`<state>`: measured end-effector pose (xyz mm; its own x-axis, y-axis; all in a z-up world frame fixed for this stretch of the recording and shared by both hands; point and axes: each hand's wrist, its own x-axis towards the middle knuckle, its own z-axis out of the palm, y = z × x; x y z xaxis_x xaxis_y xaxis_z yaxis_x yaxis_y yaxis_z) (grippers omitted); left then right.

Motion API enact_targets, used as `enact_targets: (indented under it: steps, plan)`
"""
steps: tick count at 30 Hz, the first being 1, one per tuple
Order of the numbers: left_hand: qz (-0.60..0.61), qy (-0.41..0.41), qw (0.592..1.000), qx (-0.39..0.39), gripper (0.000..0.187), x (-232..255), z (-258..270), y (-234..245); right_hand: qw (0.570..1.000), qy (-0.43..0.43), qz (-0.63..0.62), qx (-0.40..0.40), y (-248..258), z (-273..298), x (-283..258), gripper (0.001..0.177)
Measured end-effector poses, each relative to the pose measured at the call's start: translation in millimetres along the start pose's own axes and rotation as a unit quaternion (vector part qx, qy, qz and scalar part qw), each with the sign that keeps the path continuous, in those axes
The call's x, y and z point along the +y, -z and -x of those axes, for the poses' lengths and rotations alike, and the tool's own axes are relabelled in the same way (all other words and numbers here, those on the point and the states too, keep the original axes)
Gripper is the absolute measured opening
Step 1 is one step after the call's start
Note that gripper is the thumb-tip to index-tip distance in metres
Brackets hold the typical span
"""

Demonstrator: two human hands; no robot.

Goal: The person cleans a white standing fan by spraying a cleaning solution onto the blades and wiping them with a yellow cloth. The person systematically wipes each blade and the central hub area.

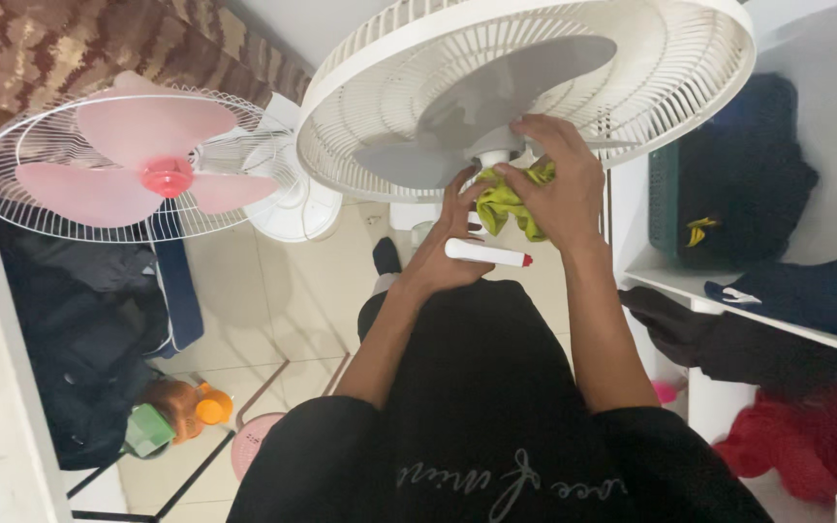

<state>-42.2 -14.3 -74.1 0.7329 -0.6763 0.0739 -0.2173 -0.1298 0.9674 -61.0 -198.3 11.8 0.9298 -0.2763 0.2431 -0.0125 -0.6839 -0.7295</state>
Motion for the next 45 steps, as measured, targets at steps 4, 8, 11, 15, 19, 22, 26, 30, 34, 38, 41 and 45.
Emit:
enact_targets:
  steps: [4,8,11,15,19,22,26,30,34,38,41,45]
  plan:
    - [-0.052,-0.009,0.999,-0.009,0.097,-6,-3,-1,0.999,0.011,0.031,-0.002,0,3,-2,0.047]
    - [-0.103,0.024,0.994,0.034,0.105,-1,-4,-7,0.997,-0.073,0.030,-0.018,-5,2,-2,0.049]
    - [-0.129,0.056,0.989,0.044,0.103,5,-4,-4,0.996,-0.086,0.032,-0.019,-8,5,-1,0.048]
    - [-0.131,-0.007,0.990,0.042,0.091,6,-3,6,0.999,0.022,0.031,0.003,-11,6,7,0.045]
    - [-0.122,-0.013,0.991,0.053,0.088,8,-9,13,1.000,-0.015,0.020,-0.001,-16,5,13,0.046]
    - [-0.150,-0.018,0.987,0.047,0.082,12,-17,19,0.999,-0.045,0.006,-0.002,-16,2,17,0.048]
    - [-0.147,-0.097,0.983,0.059,0.073,14,-27,33,1.000,-0.017,-0.013,-0.006,-17,2,22,0.048]
    - [-0.134,-0.095,0.986,0.034,0.062,17,-37,38,0.996,-0.075,-0.034,-0.014,-16,4,18,0.048]
    - [-0.120,-0.079,0.989,0.028,0.059,20,-39,37,0.997,-0.070,-0.023,0.013,-11,19,32,0.043]
    - [-0.121,-0.078,0.989,0.032,0.063,20,-40,32,0.972,-0.107,-0.100,0.186,0,36,67,0.021]
    - [-0.119,-0.092,0.987,0.059,0.066,20,-40,28,0.902,-0.130,-0.260,0.318,7,36,64,0.019]
    - [-0.105,-0.056,0.991,0.055,0.058,20,-41,25,0.963,-0.023,-0.149,0.221,16,23,17,0.034]
